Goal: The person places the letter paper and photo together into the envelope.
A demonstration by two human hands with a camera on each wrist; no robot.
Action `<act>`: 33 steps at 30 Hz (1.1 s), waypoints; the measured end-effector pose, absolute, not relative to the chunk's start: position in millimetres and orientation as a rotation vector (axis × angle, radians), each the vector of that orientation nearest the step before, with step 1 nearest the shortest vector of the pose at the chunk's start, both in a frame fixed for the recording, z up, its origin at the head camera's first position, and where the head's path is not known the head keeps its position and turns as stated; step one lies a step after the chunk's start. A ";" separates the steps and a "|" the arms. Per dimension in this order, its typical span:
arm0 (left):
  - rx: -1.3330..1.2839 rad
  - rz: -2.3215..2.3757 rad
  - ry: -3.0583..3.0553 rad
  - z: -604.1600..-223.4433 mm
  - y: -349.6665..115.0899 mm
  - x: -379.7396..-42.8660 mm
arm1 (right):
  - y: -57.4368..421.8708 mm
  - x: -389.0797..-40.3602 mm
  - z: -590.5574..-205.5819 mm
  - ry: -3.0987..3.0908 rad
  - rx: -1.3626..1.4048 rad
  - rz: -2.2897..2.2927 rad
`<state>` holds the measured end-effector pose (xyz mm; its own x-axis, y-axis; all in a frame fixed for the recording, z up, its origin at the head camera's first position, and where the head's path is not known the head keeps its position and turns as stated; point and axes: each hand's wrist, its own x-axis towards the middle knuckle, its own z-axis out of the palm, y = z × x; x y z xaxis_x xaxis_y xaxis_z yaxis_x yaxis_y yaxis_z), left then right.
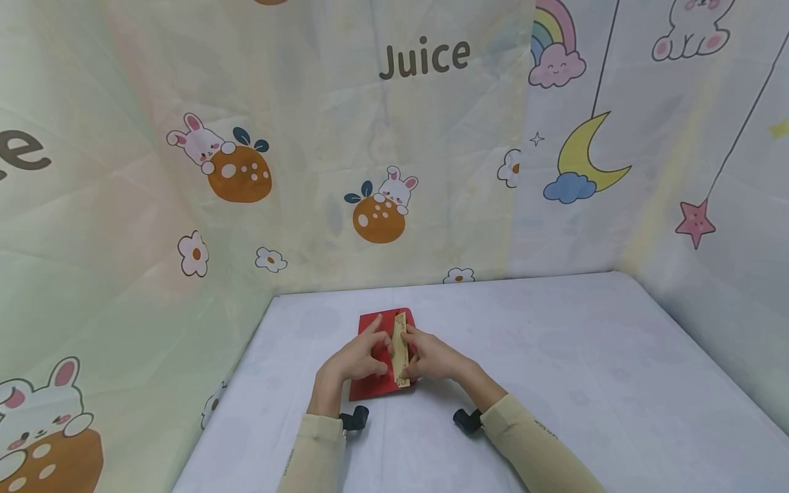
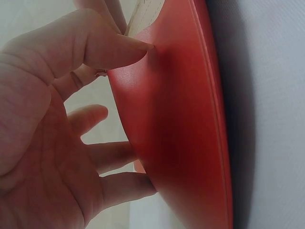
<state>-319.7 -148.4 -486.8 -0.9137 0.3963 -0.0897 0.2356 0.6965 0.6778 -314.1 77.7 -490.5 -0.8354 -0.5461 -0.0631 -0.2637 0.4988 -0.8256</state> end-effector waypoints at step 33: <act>0.502 1.020 2.673 -485.1 -148.2 -319.4 | 75.4 -312.8 -489.2 2.383 -0.648 -1.285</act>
